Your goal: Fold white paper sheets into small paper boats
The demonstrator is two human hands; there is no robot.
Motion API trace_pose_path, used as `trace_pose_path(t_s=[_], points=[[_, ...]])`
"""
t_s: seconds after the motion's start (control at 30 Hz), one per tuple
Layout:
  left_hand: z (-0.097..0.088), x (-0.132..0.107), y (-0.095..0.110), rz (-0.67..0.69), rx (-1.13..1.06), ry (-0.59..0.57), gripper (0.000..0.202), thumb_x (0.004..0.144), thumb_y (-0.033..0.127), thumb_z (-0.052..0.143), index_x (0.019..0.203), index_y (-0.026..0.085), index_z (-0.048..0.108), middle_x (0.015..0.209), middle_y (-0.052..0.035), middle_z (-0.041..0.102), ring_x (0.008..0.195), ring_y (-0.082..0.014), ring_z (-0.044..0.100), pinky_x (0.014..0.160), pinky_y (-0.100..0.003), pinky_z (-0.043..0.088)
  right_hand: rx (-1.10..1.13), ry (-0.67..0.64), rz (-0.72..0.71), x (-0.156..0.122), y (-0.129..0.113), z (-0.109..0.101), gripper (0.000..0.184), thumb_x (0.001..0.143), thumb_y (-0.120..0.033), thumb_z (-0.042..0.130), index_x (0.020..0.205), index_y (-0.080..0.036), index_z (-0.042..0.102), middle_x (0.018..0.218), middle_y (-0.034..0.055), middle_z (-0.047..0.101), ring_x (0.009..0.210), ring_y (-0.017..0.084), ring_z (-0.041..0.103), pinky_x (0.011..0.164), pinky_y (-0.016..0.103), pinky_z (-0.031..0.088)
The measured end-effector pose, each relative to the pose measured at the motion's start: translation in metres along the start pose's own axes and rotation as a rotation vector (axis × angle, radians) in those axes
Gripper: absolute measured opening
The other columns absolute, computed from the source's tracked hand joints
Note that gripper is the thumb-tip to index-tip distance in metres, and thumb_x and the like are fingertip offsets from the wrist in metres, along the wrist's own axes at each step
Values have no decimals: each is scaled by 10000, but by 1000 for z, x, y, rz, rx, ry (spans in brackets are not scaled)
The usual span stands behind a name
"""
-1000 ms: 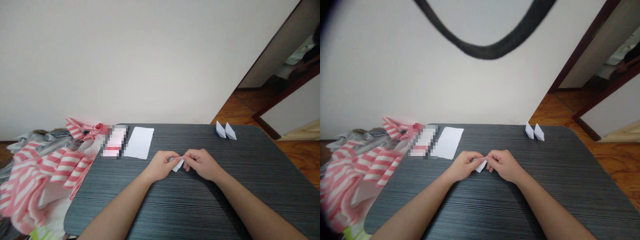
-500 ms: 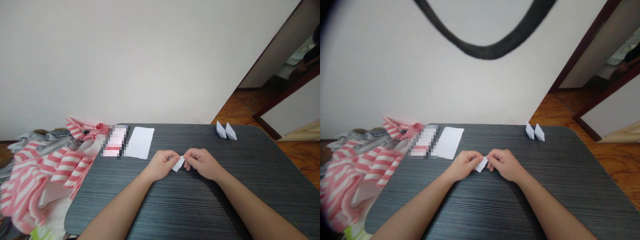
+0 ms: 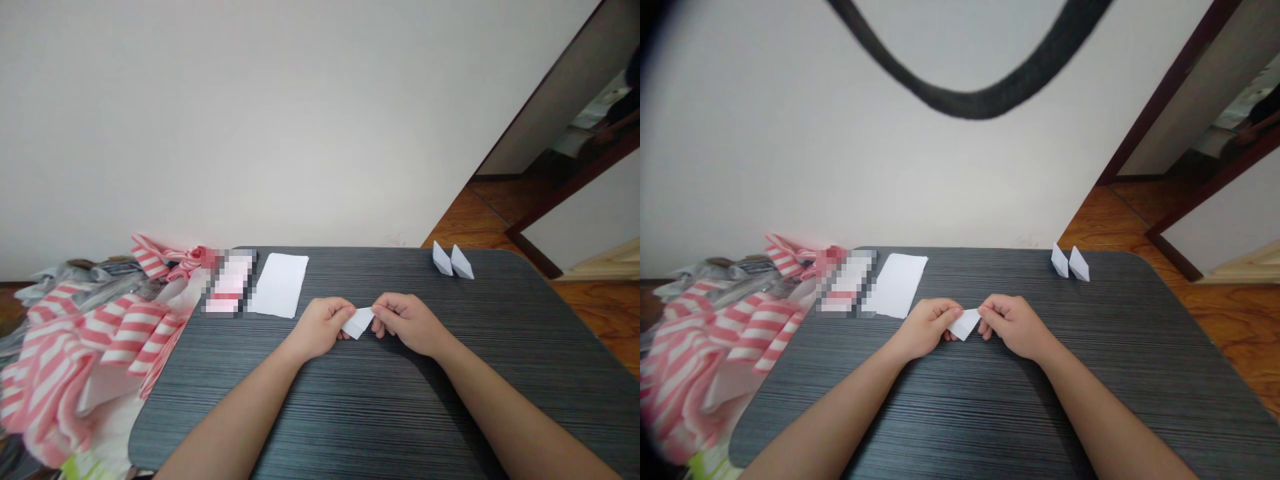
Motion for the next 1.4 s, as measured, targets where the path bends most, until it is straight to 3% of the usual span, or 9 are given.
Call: trace_pose_path(t_s=[0.43,0.73,1.03,1.4], points=[[0,1,-7,-12,-107,3,356,887,416,419,777,136,610,591,-22,599,511,-103,525,499,-205,404,42,9,17,0,3,-1,261,903,-302,490,707,-156,584,615,23,648,518,108,572,511,225,414],[-1,1,-1,1,-77,1,353,871,419,445,756,131,615,596,-8,568,526,-97,505,501,-199,383,66,-4,-1,0,4,0,233,905,-279,489,734,-151,583,632,26,653,533,107,579,511,217,419],[-2,-2,5,30,85,28,377,873,400,441,679,134,626,554,11,533,507,-82,436,479,-199,293,46,-66,22,1,2,7,246,915,-292,466,753,-149,586,641,33,658,538,109,584,510,214,415],[-1,0,1,5,-12,-14,372,870,424,448,733,132,635,582,-4,562,525,-93,484,489,-198,343,42,-68,24,0,4,4,279,912,-300,471,702,-153,580,601,16,628,514,100,563,498,207,406]])
Point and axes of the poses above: each hand's wrist, its own x-axis towards the middle knuckle, its own z-axis out of the palm, y = z × x, the point moved 4 cm from there along x, towards the middle knuckle
